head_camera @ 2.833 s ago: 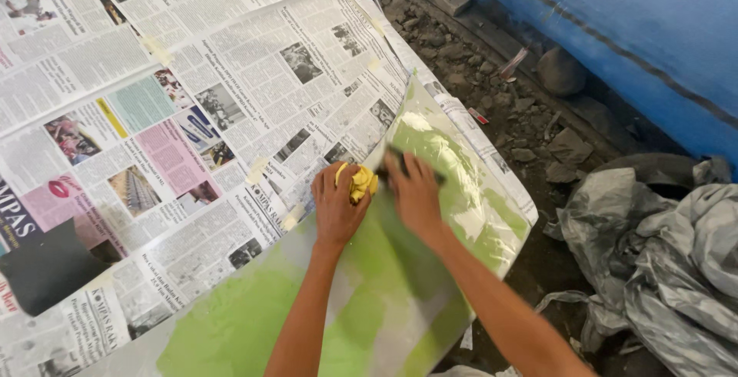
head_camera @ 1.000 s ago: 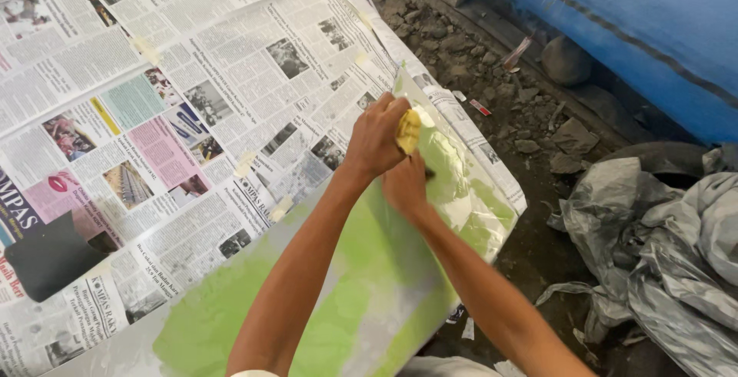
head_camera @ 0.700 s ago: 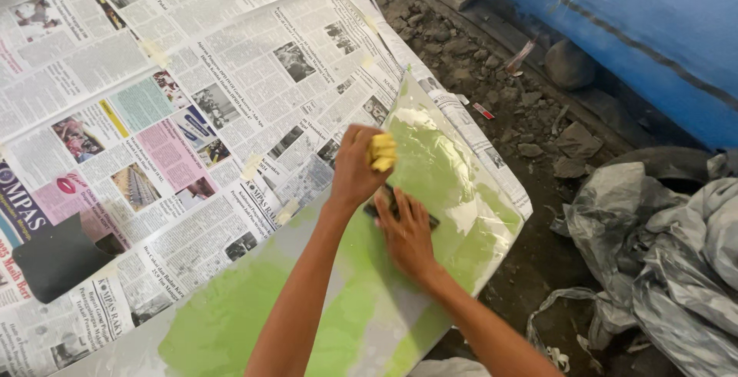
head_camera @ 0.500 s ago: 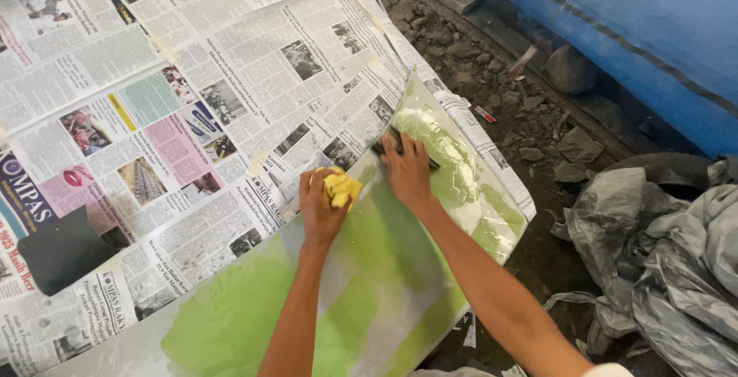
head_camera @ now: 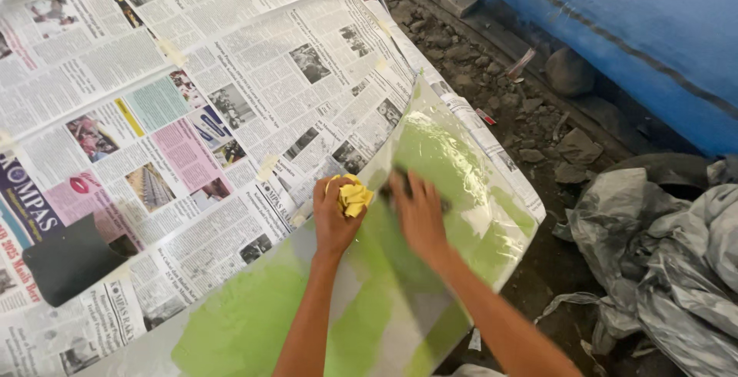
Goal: The person uses a rectangular sanding block to smooth a green, wet-looking surface on a table covered with newspapers. They hold a yellow cloth in their left hand while sanding with their right hand, moving the block back and forth across the surface.
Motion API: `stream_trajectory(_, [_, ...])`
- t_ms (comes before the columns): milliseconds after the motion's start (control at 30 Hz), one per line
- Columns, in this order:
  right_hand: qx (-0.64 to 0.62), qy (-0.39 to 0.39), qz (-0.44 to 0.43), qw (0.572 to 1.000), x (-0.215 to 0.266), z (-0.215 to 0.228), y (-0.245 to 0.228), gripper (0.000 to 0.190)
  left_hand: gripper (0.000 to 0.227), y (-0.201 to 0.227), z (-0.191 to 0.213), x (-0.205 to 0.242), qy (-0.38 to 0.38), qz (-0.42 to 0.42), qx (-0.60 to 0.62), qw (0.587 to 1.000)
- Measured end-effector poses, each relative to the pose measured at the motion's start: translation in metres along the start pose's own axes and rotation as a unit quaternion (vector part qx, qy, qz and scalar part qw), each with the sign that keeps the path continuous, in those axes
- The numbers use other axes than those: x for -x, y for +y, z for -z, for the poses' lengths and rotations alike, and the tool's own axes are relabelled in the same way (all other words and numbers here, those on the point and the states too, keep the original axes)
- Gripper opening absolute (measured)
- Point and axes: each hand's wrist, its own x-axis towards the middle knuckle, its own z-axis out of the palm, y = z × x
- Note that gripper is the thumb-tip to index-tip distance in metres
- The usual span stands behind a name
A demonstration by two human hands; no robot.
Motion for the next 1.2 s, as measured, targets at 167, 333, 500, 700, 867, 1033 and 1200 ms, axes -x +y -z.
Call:
stream_trajectory(167, [0.009,-0.001,0.028,1.000,-0.001,-0.013,0.005,0.054,0.052,-0.003,0.000,-0.007,-0.002,-0.003,0.008,1.000])
stream_trajectory(333, [0.014,0.020,-0.016,1.000,-0.080,-0.040,0.032,0.047,0.053,-0.001,0.003,0.000,-0.007,-0.010,-0.004,1.000])
stream_trajectory(500, [0.016,0.014,0.016,1.000,0.018,-0.005,-0.002,0.054,0.051,0.006,0.000,-0.007,-0.009,0.006,-0.027,1.000])
stream_trajectory(700, [0.014,-0.041,-0.063,0.997,-0.093,-0.030,0.041,0.043,0.050,0.009,0.000,0.000,-0.013,-0.014,-0.038,0.999])
stream_trajectory(867, [0.019,0.002,-0.020,1.000,0.005,-0.005,0.007,0.050,0.051,0.009,0.000,-0.003,-0.011,-0.019,-0.030,0.999])
stream_trajectory(1033, [0.025,-0.038,-0.045,0.998,-0.074,-0.032,0.033,0.044,0.051,0.008,0.000,-0.004,-0.021,0.001,-0.053,0.998])
stream_trajectory(1200, [0.018,-0.025,-0.024,0.999,-0.062,-0.031,0.036,0.049,0.051,0.013,0.003,-0.003,-0.008,-0.025,-0.024,0.999])
